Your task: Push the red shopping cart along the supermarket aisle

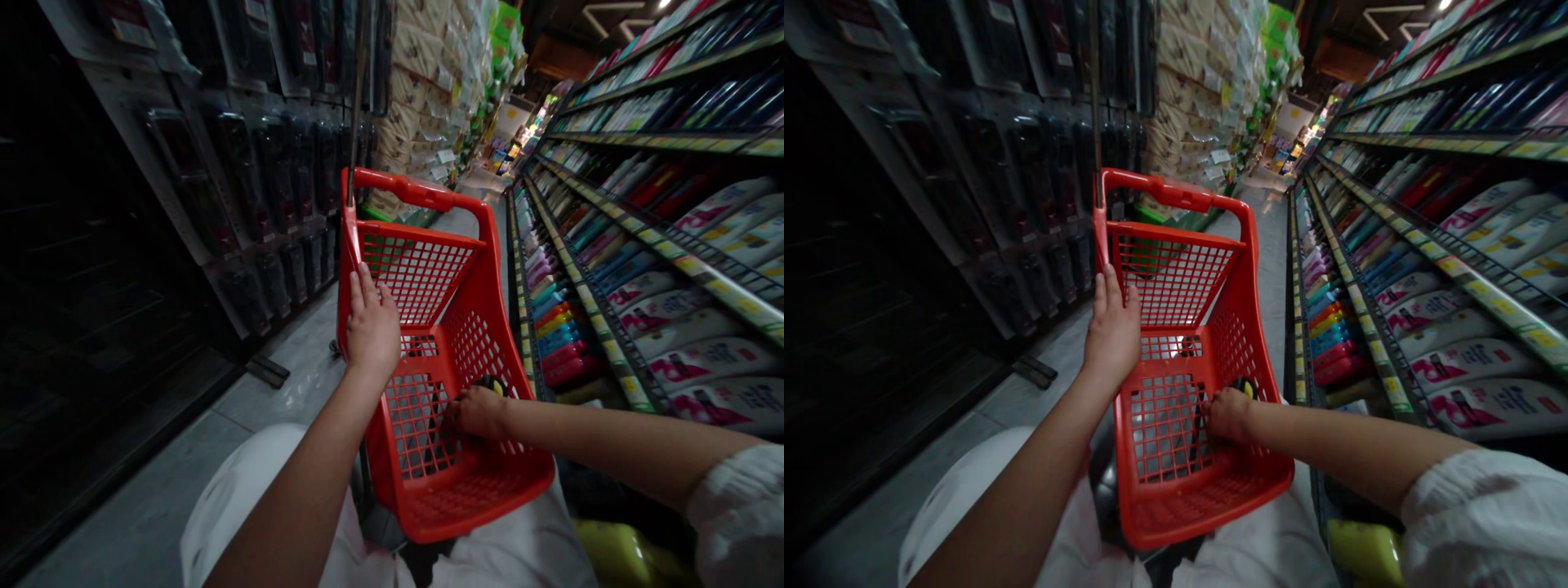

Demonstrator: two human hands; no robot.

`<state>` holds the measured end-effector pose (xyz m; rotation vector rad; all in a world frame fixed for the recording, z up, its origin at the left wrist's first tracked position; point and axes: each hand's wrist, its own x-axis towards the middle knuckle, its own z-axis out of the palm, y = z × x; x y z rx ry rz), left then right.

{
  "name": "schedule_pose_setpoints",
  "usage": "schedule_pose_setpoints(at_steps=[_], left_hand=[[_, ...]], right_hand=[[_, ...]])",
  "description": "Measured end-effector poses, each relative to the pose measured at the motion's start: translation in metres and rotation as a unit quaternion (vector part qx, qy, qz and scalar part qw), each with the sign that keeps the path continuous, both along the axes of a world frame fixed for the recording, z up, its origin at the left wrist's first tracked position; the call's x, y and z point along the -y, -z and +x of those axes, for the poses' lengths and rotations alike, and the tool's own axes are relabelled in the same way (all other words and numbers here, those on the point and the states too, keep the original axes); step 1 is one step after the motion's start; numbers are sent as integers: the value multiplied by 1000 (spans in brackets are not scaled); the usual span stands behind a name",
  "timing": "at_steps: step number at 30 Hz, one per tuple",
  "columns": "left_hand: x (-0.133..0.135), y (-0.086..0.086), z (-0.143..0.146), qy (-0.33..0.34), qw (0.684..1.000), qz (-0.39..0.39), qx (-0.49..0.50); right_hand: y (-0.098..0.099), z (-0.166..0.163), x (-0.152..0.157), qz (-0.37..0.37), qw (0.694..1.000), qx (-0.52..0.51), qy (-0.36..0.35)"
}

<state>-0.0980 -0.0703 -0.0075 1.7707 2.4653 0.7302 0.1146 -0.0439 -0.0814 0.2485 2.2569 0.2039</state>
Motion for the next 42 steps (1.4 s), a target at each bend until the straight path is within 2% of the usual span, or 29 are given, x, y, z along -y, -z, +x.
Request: schedule_pose_setpoints(at_steps=[2, 5, 8, 10, 12, 13, 16, 18, 20, 23, 25, 26, 28, 30, 33, 35, 38, 42], left_hand=[[-1, 1, 0, 0, 1000, 8, 4], [-4, 5, 1, -8, 1000, 28, 10], [-6, 8, 0, -4, 999, 49, -5], [-8, 8, -2, 9, 998, 60, -21], [-9, 8, -4, 25, 997, 59, -35], [-10, 8, -4, 30, 997, 54, -41], [-12, 9, -6, 33, 998, 36, -47], [-13, 11, -5, 28, 998, 32, -42], [-14, 12, -5, 20, 999, 28, -32], [-16, 12, -3, 8, 1000, 12, -24], [-16, 11, -1, 2, 1000, 5, -30], [-17, 11, -1, -1, 999, 5, -34], [-18, 10, -1, -7, 999, 10, -35], [-18, 9, -2, -11, 999, 13, -35], [-18, 9, -3, -1, 999, 5, -44], [-16, 8, -4, 5, 999, -1, -53], [-13, 6, -4, 7, 998, -3, -63], [-11, 6, -3, 9, 997, 0, -73]], right_hand=[[-18, -4, -17, 68, 997, -17, 38], [-50, -18, -60, 201, 973, -83, 75], [-62, -29, -86, 264, 955, -102, 93], [-52, -33, -81, 228, 966, -61, 102], [-32, -32, -60, 138, 985, -3, 99], [-21, -31, -47, 88, 992, 16, 84], [-1, -27, -19, 26, 998, 49, 35], [-7, -26, -20, 32, 997, 59, 37], [-27, -29, -40, 76, 994, 32, 69], [-68, -36, -86, 205, 970, -57, 116], [-85, -39, -112, 273, 949, -115, 112], [-87, -41, -119, 288, 943, -126, 109], [-79, -41, -119, 276, 949, -108, 110], [-57, -41, -103, 215, 968, -61, 118], [-20, -37, -66, 97, 991, -9, 91], [-9, -33, -48, 55, 995, -7, 80], [-20, -29, -48, 75, 993, -21, 87], [-70, -27, -90, 211, 965, -109, 111]])
